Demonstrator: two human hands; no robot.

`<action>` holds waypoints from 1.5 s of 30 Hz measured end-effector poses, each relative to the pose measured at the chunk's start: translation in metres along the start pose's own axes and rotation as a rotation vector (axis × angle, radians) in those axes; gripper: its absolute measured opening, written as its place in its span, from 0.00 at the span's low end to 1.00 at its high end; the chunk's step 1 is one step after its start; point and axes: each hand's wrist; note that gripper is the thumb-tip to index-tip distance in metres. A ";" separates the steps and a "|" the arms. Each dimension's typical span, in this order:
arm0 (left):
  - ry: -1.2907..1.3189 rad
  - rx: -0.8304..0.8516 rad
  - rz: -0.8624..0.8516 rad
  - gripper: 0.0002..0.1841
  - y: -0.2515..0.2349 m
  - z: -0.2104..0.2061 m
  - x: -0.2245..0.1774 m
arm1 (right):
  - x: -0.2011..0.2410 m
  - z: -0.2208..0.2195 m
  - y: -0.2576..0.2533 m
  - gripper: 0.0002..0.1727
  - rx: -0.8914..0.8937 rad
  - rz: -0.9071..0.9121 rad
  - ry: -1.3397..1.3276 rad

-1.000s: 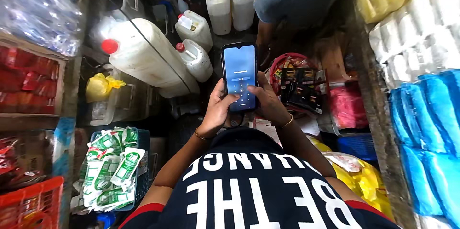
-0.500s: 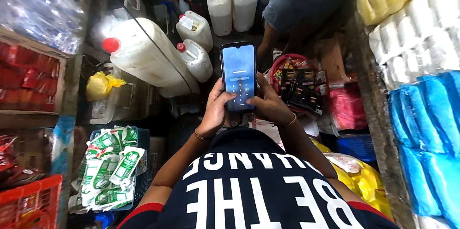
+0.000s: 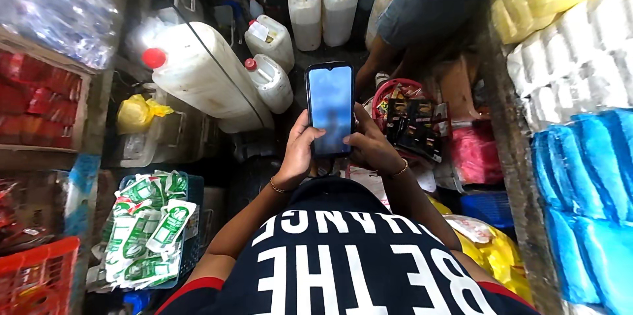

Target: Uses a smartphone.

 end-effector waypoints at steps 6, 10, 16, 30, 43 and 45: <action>0.037 0.020 0.006 0.25 0.000 0.001 0.003 | -0.002 0.001 0.001 0.44 0.011 0.004 0.005; 0.049 0.016 0.013 0.25 0.001 0.000 0.003 | -0.004 0.000 0.002 0.43 0.017 0.010 -0.013; 0.049 0.022 0.011 0.23 0.004 0.001 0.004 | -0.003 -0.002 0.002 0.43 0.012 0.000 -0.001; 0.048 -0.015 0.043 0.25 0.007 0.002 0.003 | 0.002 0.001 0.006 0.62 0.202 -0.063 -0.037; 0.067 -0.048 0.045 0.24 0.006 -0.001 0.004 | 0.003 0.003 0.007 0.63 0.210 -0.084 -0.043; 0.077 -0.040 0.040 0.24 0.006 -0.001 0.004 | 0.004 0.003 0.007 0.63 0.206 -0.082 -0.020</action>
Point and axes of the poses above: each hand's wrist, its own y-axis away from the middle knuckle, its own z-axis out of the back of the hand, x = y × z, and after that the axes turned 4 degrees about x, right-handed
